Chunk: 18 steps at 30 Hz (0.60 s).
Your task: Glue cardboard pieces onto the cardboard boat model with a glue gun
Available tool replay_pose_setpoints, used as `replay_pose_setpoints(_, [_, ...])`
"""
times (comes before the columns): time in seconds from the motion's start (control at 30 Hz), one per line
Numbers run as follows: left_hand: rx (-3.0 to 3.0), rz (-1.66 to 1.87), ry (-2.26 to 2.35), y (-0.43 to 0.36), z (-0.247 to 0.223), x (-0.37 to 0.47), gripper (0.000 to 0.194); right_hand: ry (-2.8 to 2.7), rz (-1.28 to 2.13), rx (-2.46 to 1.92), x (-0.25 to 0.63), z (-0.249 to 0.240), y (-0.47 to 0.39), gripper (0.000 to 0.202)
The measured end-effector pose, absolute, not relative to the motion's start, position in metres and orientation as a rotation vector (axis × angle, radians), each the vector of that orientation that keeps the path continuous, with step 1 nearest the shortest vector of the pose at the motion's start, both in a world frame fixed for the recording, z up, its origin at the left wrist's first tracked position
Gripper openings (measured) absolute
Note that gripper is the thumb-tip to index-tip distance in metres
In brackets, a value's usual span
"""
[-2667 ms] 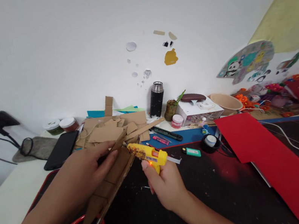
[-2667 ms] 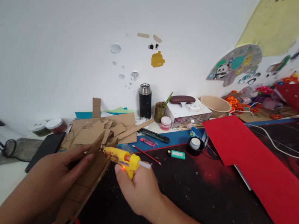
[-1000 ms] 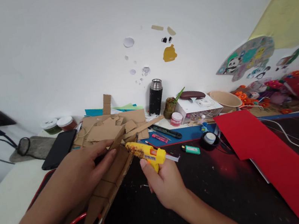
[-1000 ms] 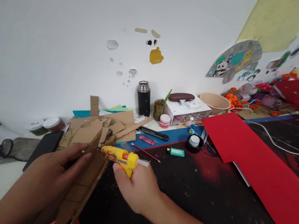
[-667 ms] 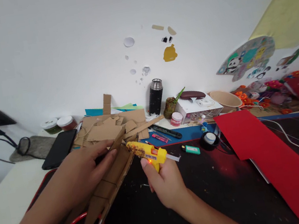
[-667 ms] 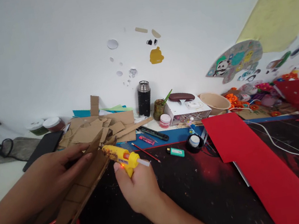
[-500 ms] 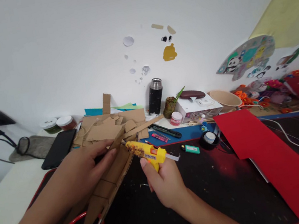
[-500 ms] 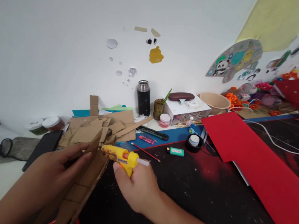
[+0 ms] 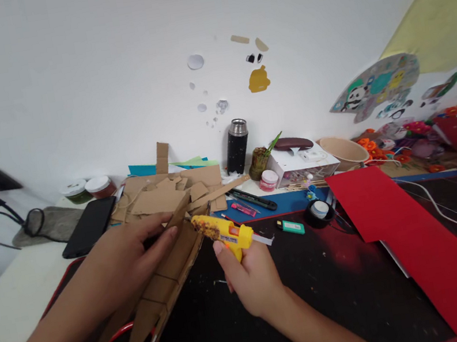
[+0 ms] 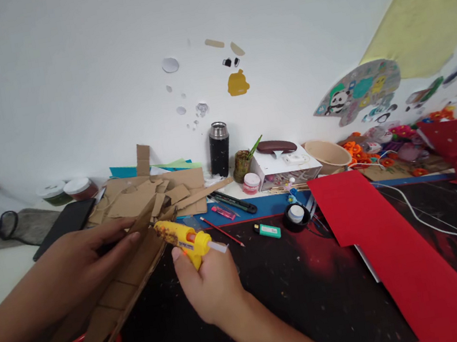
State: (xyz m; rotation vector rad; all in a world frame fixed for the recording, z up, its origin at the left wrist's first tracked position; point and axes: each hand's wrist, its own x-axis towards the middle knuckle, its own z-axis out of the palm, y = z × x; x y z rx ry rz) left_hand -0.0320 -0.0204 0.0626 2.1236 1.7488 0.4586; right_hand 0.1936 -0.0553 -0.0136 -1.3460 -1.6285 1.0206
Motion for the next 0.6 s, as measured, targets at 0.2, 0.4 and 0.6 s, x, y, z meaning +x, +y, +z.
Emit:
replay_pose_setpoints(0.2, [2.086, 0.464, 1.739, -0.019, 0.0614, -0.0315, 0.057, -1.6, 1.042, -1.322, 0.1936, -0.0132, -0.0543, 0.057])
replay_pose_setpoints(0.4, [2.113, 0.471, 1.701, -0.0191, 0.0613, -0.0313, 0.053, -1.58, 1.036, -1.335, 0.1944, -0.0116, -0.0547, 0.059])
replay_pose_setpoints(0.6, [2.12, 0.457, 1.704, -0.0187, 0.0615, -0.0311, 0.053, -1.583, 1.037, -1.326, 0.1945, -0.0115, -0.0538, 0.058])
